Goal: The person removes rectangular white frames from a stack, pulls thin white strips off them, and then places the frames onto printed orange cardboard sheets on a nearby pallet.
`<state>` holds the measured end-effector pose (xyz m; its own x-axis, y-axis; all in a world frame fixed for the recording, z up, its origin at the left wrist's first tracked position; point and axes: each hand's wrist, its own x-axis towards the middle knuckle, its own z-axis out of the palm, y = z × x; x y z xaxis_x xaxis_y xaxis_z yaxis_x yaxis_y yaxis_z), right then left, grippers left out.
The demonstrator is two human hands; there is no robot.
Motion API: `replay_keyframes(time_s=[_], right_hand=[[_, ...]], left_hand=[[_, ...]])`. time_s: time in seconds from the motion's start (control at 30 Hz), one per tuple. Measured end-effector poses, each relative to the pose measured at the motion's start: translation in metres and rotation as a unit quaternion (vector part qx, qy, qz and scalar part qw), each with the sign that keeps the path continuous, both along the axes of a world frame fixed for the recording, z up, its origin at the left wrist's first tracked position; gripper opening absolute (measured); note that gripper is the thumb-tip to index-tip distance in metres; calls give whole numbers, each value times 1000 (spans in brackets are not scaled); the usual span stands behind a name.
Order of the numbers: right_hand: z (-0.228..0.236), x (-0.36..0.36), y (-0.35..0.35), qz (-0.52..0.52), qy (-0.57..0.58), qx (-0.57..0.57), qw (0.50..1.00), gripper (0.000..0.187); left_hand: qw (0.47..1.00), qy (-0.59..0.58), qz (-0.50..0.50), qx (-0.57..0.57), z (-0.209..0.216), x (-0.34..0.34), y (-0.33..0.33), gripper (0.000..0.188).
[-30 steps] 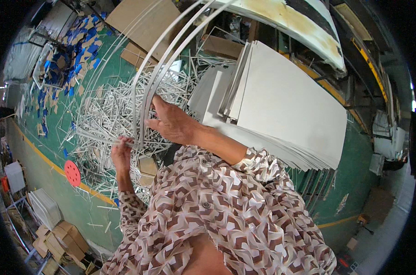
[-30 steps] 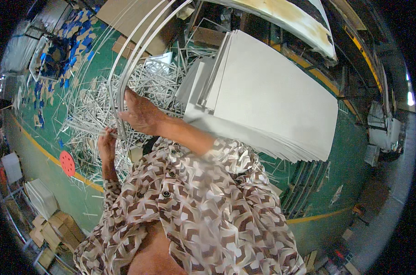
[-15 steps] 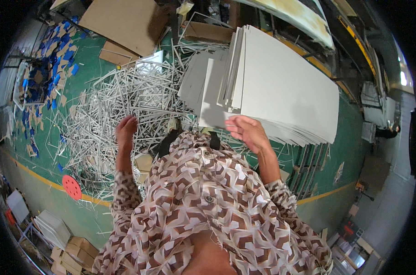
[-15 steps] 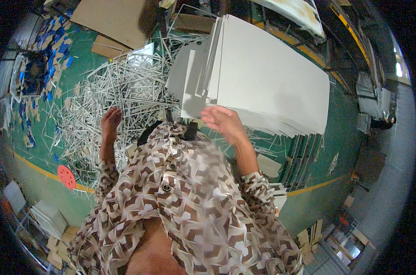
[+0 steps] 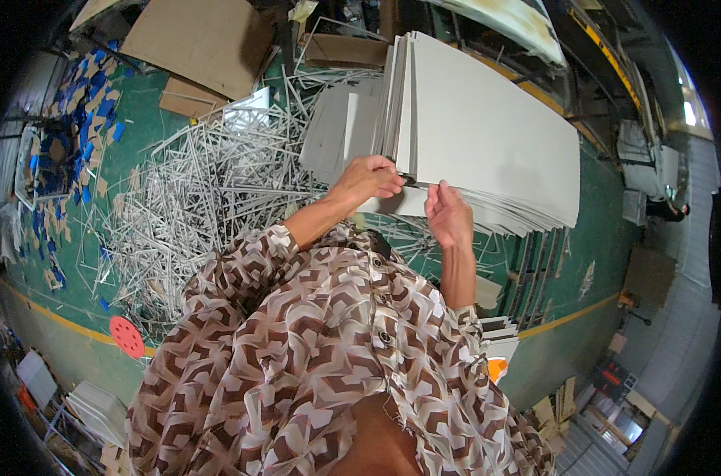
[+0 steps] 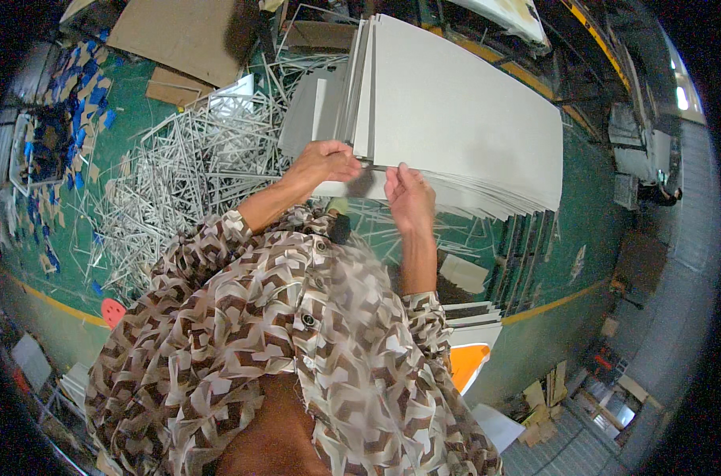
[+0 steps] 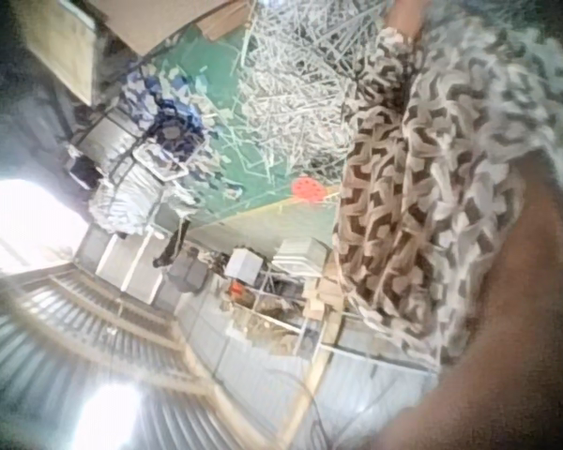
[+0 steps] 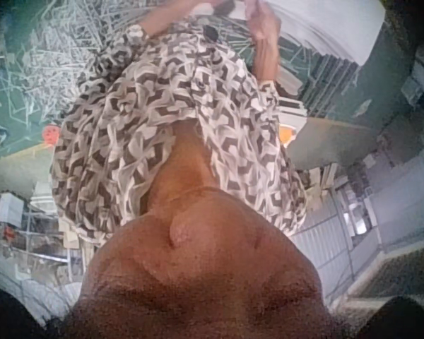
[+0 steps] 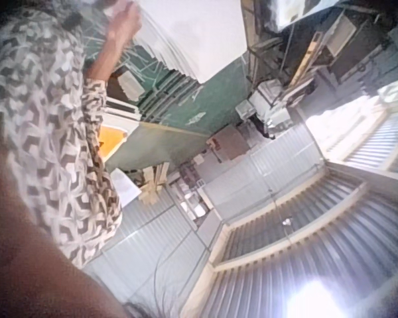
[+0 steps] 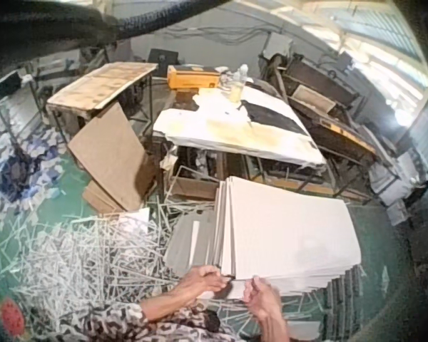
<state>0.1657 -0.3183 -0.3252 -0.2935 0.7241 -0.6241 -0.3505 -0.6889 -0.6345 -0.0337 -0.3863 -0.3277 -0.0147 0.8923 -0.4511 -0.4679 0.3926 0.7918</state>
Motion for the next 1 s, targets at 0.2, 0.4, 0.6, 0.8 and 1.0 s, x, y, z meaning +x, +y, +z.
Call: replay_keyframes(time_s=[0.2, 0.4, 0.6, 0.8, 1.0], right_hand=[[17, -3, 11, -15, -32, 67, 997, 10], [12, 21, 4, 44, -150, 62, 986, 19], [5, 19, 3, 118, -115, -34, 986, 46], [-16, 18, 7, 21, -29, -13, 999, 35], [-22, 14, 5, 14, -45, -28, 998, 31]], left_hand=[[999, -4, -9, 35, 8, 3, 5, 21], [999, -14, -18, 36, 8, 22, -8, 18], [991, 62, -84, 80, 0, 32, -13, 20], [979, 146, -129, 66, 0, 19, -4, 24], [917, 364, 124, 105, -25, -5, 18, 20]])
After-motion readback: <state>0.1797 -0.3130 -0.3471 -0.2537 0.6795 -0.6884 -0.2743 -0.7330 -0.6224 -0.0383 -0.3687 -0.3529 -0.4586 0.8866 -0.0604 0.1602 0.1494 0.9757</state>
